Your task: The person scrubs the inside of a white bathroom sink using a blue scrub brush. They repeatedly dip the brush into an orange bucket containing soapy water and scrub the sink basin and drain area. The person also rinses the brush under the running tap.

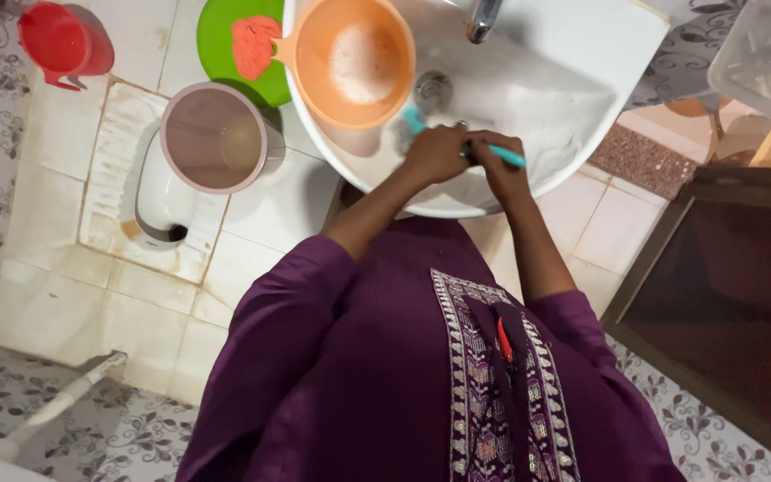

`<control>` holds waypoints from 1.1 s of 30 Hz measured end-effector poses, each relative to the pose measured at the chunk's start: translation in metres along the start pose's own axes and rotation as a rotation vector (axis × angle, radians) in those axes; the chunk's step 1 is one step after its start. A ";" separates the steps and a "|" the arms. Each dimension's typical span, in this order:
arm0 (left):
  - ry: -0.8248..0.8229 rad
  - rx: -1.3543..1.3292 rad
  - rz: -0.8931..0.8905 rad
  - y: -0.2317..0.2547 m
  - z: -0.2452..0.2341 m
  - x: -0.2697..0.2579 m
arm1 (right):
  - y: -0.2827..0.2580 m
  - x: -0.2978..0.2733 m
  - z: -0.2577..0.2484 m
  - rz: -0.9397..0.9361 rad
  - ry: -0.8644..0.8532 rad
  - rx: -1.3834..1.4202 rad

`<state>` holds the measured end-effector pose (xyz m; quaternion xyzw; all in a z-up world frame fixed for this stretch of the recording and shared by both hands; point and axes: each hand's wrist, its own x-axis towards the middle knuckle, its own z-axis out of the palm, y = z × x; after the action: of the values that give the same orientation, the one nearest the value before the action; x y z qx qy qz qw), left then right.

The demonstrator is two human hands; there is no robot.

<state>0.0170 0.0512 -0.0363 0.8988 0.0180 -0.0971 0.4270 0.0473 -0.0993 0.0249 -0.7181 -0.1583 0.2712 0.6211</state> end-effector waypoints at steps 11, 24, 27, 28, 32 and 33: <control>-0.275 0.127 -0.033 0.117 -0.024 -0.017 | -0.039 -0.052 -0.101 -0.004 -0.208 -0.127; 0.039 -0.044 0.136 0.101 0.057 0.020 | -0.040 -0.046 -0.122 -0.244 -0.233 -0.570; -0.124 0.090 -0.046 0.158 0.029 -0.001 | -0.072 -0.068 -0.153 -0.088 -0.322 -0.302; -0.134 0.109 -0.057 0.167 0.020 -0.008 | -0.070 -0.067 -0.150 -0.057 -0.317 -0.242; -0.031 0.134 -0.196 0.134 0.011 -0.019 | -0.036 -0.035 -0.123 -0.025 -0.398 -0.065; 0.059 0.135 -0.161 0.113 0.018 -0.023 | -0.024 -0.019 -0.108 -0.095 -0.489 -0.093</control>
<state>0.0044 -0.0331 0.0432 0.9237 0.0961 -0.1055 0.3554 0.0980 -0.1930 0.0607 -0.6505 -0.3498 0.3997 0.5429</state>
